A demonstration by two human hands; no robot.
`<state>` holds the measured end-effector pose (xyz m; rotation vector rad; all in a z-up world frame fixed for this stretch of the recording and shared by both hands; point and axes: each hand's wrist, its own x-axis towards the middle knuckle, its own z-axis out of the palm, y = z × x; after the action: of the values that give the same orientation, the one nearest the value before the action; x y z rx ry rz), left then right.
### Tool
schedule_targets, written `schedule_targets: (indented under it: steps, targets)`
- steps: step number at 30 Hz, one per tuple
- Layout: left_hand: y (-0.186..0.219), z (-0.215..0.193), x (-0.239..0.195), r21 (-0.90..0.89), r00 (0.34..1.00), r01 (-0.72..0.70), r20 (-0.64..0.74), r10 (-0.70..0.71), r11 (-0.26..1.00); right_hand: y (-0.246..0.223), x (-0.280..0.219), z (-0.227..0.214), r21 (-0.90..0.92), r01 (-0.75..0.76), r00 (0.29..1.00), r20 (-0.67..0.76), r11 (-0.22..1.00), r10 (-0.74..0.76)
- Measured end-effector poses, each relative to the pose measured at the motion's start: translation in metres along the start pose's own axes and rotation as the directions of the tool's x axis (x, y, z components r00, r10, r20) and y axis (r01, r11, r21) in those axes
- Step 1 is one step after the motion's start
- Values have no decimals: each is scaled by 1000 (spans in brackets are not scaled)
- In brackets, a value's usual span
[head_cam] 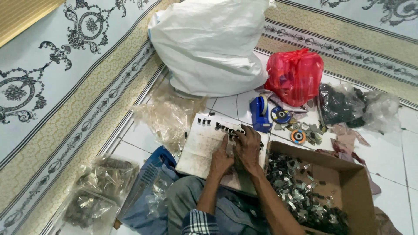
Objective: A person sits on the floor and manually sorts through a box of small metal components, inspecting each one before arranging them neatly in rows on a white board.
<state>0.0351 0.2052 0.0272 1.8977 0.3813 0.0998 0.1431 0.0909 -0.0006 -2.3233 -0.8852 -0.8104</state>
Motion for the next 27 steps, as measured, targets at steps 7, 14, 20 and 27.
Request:
schedule_targets:
  steps: [7, 14, 20, 27]
  targets:
    - [-5, 5, -17, -68, 992, 100, -73, -105, 993, 32, -51, -109, 22, -78, 997, 24, 997, 77]
    - [0, 22, -37, 45, 983, 65, -173, -56, 997, 109, -188, -211, -170, -574, 722, 356, 801, 593]
    - [59, 65, -80, -8, 984, -55, -167, 53, 998, 158, -257, -163, -613, -431, 274, 610, 662, 743]
    - [47, 161, -107, 283, 814, -516, 456, 360, 808, 119, -234, -171, -469, -739, 62, 667, 484, 742]
